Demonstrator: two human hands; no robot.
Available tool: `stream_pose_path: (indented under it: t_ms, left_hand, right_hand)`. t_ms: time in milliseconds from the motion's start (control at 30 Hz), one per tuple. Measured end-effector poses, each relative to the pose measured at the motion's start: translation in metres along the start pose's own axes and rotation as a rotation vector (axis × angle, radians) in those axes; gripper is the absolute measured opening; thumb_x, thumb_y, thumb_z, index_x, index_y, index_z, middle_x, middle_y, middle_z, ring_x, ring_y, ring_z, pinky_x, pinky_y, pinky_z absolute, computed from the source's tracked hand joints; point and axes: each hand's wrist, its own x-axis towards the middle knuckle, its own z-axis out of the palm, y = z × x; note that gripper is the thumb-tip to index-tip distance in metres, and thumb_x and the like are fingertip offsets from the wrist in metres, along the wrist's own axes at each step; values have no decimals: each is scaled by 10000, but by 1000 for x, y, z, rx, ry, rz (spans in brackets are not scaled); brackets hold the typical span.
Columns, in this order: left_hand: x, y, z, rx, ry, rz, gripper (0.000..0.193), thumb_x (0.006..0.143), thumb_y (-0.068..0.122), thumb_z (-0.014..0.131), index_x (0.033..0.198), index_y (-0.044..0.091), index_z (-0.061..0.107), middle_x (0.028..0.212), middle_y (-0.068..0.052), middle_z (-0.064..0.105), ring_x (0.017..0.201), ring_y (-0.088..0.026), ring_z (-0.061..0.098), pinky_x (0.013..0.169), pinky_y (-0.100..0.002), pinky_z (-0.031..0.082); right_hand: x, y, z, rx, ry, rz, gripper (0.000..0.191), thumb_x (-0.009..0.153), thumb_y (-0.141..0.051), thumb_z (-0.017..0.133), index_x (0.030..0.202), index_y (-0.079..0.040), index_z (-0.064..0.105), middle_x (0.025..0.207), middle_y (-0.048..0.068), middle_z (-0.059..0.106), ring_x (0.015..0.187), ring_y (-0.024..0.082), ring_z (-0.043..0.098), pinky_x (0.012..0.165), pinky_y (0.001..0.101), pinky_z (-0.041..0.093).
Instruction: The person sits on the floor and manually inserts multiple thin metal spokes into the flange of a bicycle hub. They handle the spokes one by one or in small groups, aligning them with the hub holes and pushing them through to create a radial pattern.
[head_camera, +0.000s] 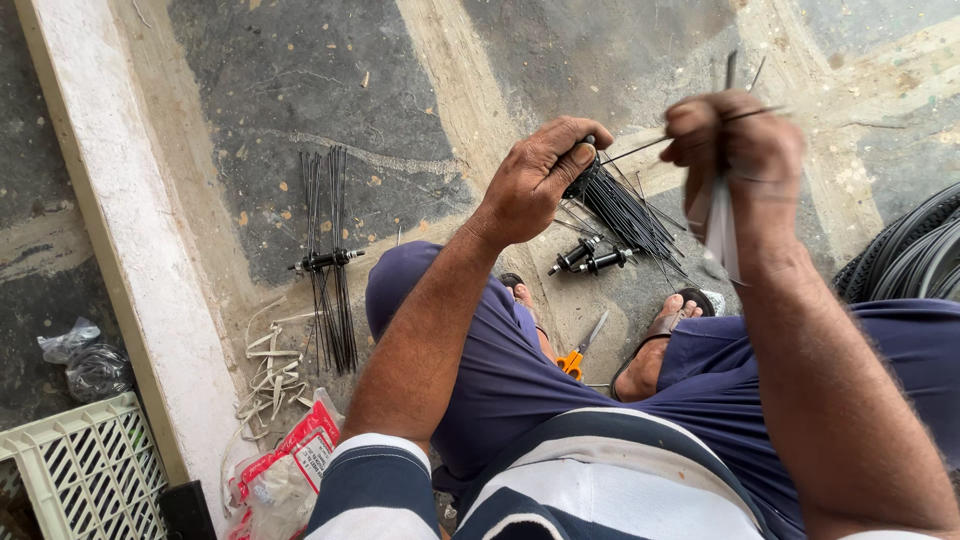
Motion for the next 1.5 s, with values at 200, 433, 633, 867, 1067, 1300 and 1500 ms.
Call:
stream_pose_path:
  t_ms: [200,433,633,867,1067,1300,1500]
  left_hand:
    - [0,-1,-1,-98,12,-121,254,1111,258,517,1244,143,700,1179,-24,735,1134,-180,626,1009,-345,536]
    - [0,2,1,-214,-4,-130,248,1122,246,514,1261,116,672,1163,-21,717,1017,-113,679,912,-287,580]
    - [0,5,0,-216,-13,-135,261,1121,255,507,1265,117,675,1162,-22,715,1013,-119,675,914,-295,578]
    - [1,5,-1,-171,-29,-179,268,1115,266,493,1256,132,678,1118,-18,714,982,-126,677,883,-301,579]
    - [4,7,-5,-7,55,-6,204,1080,154,564,1226,112,700,1202,-63,725,1147,-256,622,1051,-395,456]
    - [3,24,-7,-62,93,-190,199,1061,146,552,1185,99,701,1111,-45,724,1000,-181,644,901,-307,514]
    - [3,20,-2,-104,135,-159,202,1069,124,545,1197,77,694,1153,-60,711,1030,-166,657,906,-290,521]
  right_hand:
    - [-8,-7,-8,189,24,167,454,1225,-403,463,1152,-14,686,868,89,701,754,140,735,642,269,619]
    - [-9,-9,0,426,29,332,338,1197,-316,552,1231,9,638,973,108,701,843,169,733,749,303,642]
    - [-9,-13,7,408,-8,344,326,1202,-283,566,1253,27,653,979,108,704,845,161,718,755,292,620]
    - [-4,-12,14,159,-126,315,371,1140,-347,529,1215,-7,660,926,88,714,776,141,723,642,264,615]
    - [-25,13,19,226,38,471,496,1106,-482,502,1066,-27,697,781,52,668,673,116,647,584,270,511]
    - [-57,45,14,443,-14,818,285,1079,-250,579,1003,-14,718,839,39,673,716,105,633,626,260,532]
    - [-62,45,-4,469,-65,482,268,989,49,552,1240,27,643,1099,113,731,985,163,727,885,275,598]
